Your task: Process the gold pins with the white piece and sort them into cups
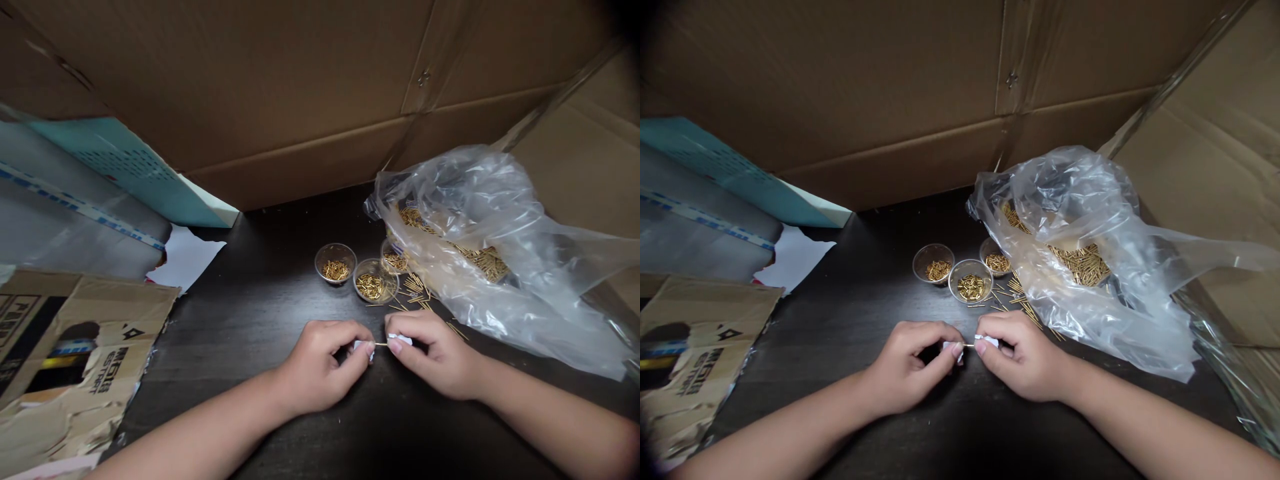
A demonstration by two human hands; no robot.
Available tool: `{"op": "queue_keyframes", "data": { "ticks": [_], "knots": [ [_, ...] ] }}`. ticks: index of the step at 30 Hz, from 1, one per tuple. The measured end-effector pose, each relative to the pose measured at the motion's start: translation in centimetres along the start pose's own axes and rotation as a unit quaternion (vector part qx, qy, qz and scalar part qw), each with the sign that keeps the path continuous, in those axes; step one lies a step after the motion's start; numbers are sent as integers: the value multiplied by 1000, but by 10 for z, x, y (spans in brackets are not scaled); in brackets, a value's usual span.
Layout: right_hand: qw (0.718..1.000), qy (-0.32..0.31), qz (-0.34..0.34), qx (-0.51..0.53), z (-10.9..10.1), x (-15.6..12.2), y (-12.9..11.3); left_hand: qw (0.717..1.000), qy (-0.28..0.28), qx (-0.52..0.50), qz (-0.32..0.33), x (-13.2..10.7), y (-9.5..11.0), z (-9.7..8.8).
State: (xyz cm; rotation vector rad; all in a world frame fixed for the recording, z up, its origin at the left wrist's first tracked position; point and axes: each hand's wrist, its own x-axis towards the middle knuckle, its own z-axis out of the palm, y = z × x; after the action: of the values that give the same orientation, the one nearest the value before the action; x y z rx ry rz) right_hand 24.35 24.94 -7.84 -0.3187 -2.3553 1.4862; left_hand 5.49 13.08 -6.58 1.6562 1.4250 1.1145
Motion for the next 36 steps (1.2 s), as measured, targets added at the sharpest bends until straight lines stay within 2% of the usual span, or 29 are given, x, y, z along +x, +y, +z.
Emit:
{"op": "queue_keyframes", "data": {
  "ticks": [5,14,20,24,27,36],
  "knots": [
    [1000,-9,4,1,0,2,0,1000,-5,-6,-11,1,0,-2],
    [999,-38,15,-1,-2,3,0,991,-45,-86,-91,3,2,-2],
    [998,-48,-28,-33,-1,4,-3,998,-48,-13,-41,1,-4,-1],
    [999,-27,9,-19,-5,4,0,993,-47,-75,-78,2,-2,-1],
    [999,-33,23,-17,-6,5,1,990,-51,-100,-89,3,-1,-1],
    [999,-48,20,-13,-6,6,0,990,-57,-96,-87,2,-3,-3]
  ]
}}
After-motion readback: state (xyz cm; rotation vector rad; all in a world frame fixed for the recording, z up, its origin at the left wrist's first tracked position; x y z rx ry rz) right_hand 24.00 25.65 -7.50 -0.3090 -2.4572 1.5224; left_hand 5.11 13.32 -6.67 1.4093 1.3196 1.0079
